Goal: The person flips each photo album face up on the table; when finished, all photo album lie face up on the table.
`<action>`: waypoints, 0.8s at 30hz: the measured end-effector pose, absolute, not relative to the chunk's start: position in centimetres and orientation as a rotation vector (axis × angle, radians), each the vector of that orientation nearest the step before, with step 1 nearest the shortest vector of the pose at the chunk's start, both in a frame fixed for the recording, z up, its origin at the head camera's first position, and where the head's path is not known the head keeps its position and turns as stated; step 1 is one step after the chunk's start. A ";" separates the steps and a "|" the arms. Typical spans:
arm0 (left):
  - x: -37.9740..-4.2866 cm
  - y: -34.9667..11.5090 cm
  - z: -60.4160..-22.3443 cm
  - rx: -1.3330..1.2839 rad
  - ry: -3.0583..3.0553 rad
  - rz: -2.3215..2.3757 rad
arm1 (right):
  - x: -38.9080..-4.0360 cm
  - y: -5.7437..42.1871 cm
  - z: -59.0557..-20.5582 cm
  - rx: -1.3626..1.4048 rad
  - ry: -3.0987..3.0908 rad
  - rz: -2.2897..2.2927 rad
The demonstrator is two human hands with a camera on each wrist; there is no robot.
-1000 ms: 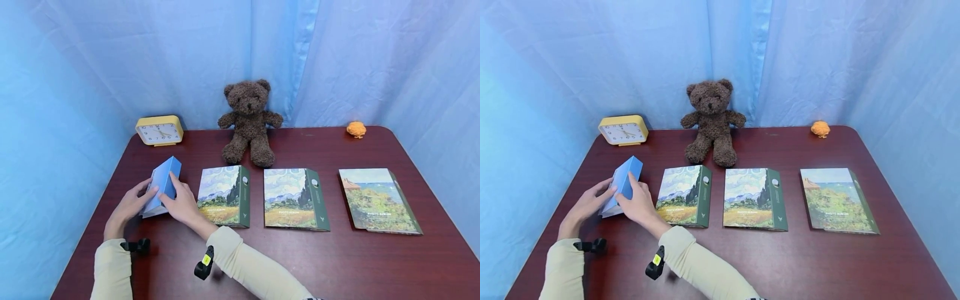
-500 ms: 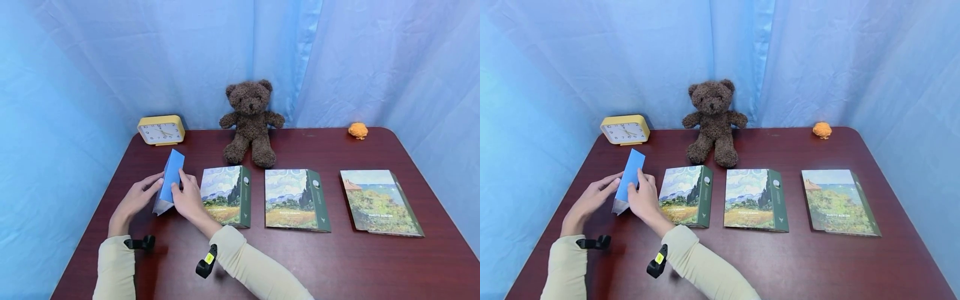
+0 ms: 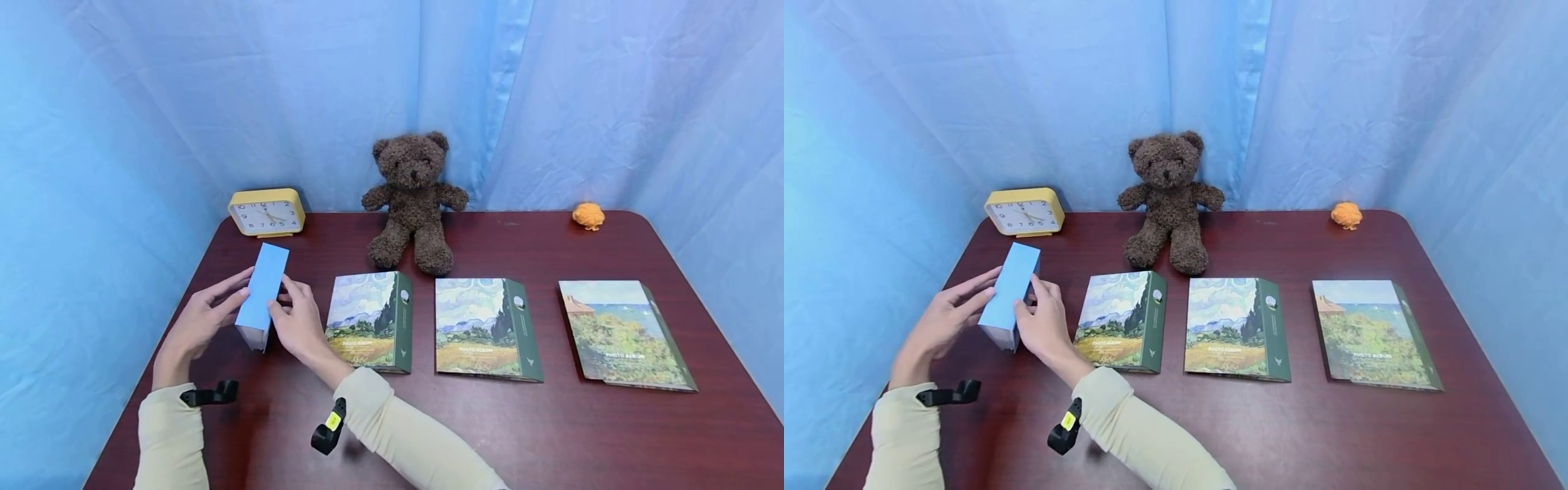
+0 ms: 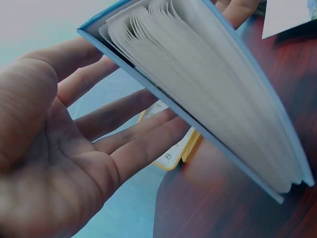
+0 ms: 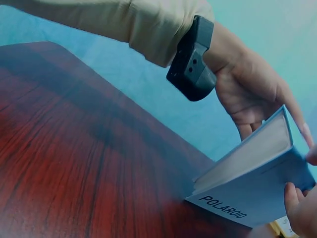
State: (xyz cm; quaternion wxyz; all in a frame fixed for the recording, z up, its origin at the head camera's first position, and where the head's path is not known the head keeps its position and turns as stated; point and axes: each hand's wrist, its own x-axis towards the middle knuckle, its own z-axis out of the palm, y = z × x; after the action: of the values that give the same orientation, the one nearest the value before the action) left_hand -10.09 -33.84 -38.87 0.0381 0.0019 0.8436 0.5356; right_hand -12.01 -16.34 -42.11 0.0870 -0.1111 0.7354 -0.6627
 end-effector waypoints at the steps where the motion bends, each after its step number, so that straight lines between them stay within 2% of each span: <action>1: -10.0 -34.0 -38.8 -0.001 2.599 1.627 | -12.0 -16.5 -42.2 -0.342 2.183 -1.980; 15: -9.1 -35.9 -39.3 -0.127 2.721 1.522 | -11.2 -18.2 -44.7 -0.484 2.281 -1.786; 24: -9.0 -36.4 -39.3 -0.226 2.918 1.344 | -10.5 -19.0 -45.9 -0.450 2.332 -1.613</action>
State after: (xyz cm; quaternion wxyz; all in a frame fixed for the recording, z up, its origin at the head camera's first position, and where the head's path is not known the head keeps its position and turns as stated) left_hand -8.96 -36.37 -39.25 -0.0393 -0.0703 0.9053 0.4171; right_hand -10.50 -19.04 -45.93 0.1349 -0.1551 0.8049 -0.5566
